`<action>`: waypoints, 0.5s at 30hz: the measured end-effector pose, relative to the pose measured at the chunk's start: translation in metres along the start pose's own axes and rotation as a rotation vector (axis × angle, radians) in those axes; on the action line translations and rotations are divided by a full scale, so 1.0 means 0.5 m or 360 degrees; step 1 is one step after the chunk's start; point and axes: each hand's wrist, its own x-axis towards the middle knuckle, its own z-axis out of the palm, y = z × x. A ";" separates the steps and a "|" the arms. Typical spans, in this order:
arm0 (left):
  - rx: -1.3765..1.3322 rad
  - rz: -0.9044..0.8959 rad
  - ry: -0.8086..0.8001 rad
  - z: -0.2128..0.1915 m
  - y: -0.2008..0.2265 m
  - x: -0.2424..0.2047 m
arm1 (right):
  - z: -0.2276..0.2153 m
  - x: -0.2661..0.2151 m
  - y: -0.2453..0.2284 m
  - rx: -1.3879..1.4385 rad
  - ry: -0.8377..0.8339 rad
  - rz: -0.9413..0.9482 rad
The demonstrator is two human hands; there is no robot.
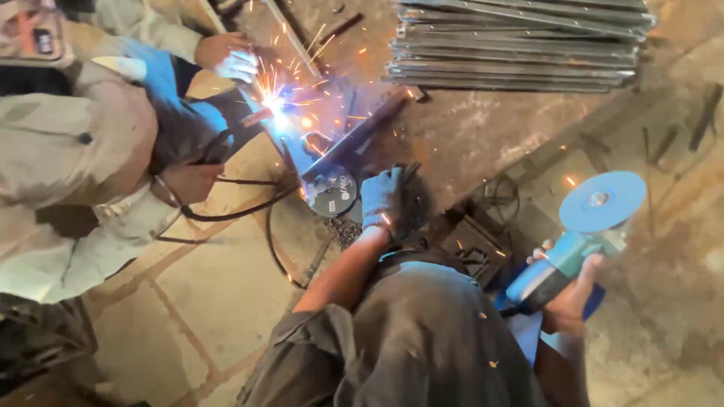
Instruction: Using an angle grinder to smooth or cut metal components on a workbench in a workshop.
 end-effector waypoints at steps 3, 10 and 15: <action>-0.0112 -0.0080 0.0106 0.134 -0.055 -0.010 | -0.014 0.030 0.004 -0.0007 0.0006 -0.0005; -0.0894 -0.0123 -0.0629 -0.030 0.124 -0.059 | 0.097 0.098 0.042 0.0156 -0.0129 0.0064; -0.1714 0.0027 -0.1393 0.059 0.158 -0.058 | 0.168 0.173 0.126 0.0215 -0.0385 0.0208</action>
